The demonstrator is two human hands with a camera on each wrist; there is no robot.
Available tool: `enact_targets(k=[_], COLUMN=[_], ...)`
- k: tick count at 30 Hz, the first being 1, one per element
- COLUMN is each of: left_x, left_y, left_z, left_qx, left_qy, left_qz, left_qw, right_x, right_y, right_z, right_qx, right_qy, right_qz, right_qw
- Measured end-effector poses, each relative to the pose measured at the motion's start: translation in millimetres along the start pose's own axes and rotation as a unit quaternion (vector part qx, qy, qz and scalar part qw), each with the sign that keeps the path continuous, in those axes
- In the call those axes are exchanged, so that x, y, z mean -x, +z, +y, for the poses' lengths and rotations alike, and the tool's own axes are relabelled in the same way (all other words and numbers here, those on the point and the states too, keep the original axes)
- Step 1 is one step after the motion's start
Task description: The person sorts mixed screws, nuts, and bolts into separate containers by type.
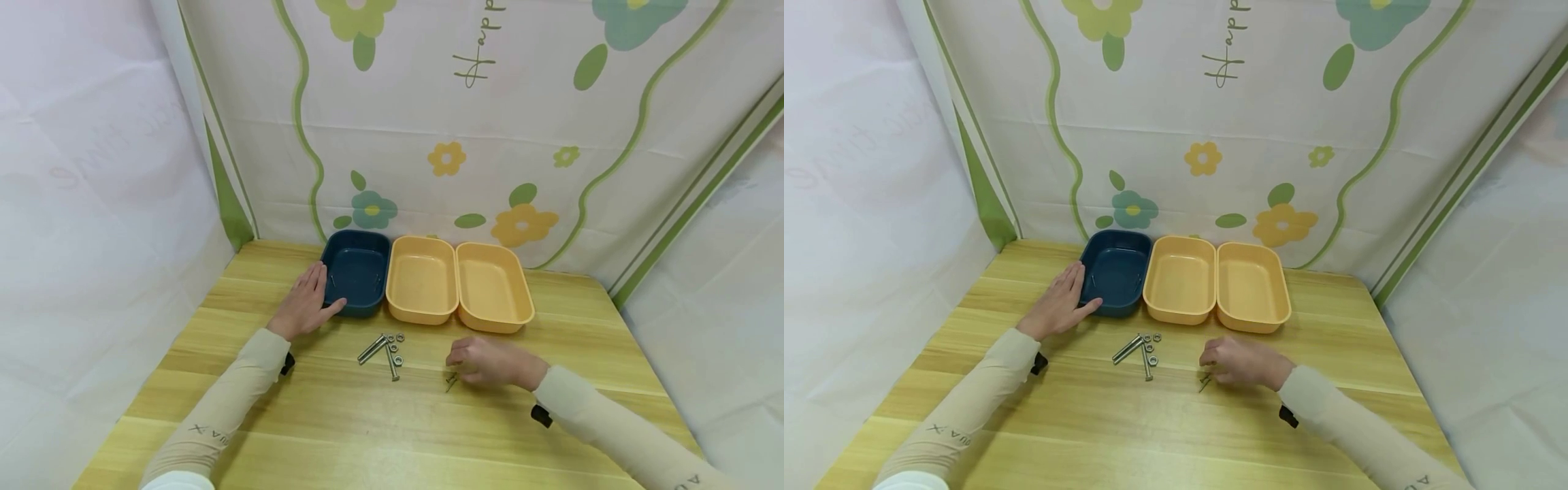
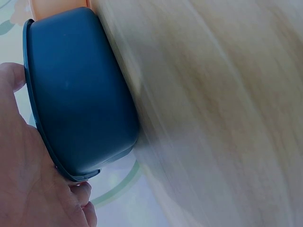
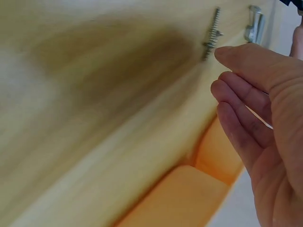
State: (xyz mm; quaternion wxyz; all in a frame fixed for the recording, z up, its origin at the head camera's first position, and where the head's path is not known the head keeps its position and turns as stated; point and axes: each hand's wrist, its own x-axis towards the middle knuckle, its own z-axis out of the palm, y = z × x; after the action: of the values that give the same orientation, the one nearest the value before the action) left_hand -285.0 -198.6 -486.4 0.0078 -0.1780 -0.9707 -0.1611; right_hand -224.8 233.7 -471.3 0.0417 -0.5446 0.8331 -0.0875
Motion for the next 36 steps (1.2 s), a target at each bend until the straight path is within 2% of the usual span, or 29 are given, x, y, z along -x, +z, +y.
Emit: enact_targets(k=[8,16,24,31,36], left_x=[-0.6,-0.6,-0.8,-0.2,0.5], left_y=[0.3,0.6,0.8,-0.2,-0.4], left_z=[-0.3,-0.5,-0.4,0.3,0.8], left_qx=[-0.001,0.001,-0.003,-0.002,-0.002], left_qy=[-0.002,-0.007,-0.005,-0.005,-0.004], left_qz=[0.000,-0.004,-0.004,-0.003,-0.001], left_qw=[1.0000,1.0000,1.0000,1.0000,1.0000], right_x=[2.4,-3.4,-9.9,-14.3,-16.7], right_y=[14,15,18,27,22], right_z=[4,6,7,11,13], right_qx=[-0.001,-0.024,-0.042,-0.046,-0.039], right_qy=[0.007,0.012,0.014,0.037,0.057], right_qz=[0.004,-0.018,-0.015,0.023,0.061], right_qw=[1.0000,0.9995,0.9989,0.9980,0.9958])
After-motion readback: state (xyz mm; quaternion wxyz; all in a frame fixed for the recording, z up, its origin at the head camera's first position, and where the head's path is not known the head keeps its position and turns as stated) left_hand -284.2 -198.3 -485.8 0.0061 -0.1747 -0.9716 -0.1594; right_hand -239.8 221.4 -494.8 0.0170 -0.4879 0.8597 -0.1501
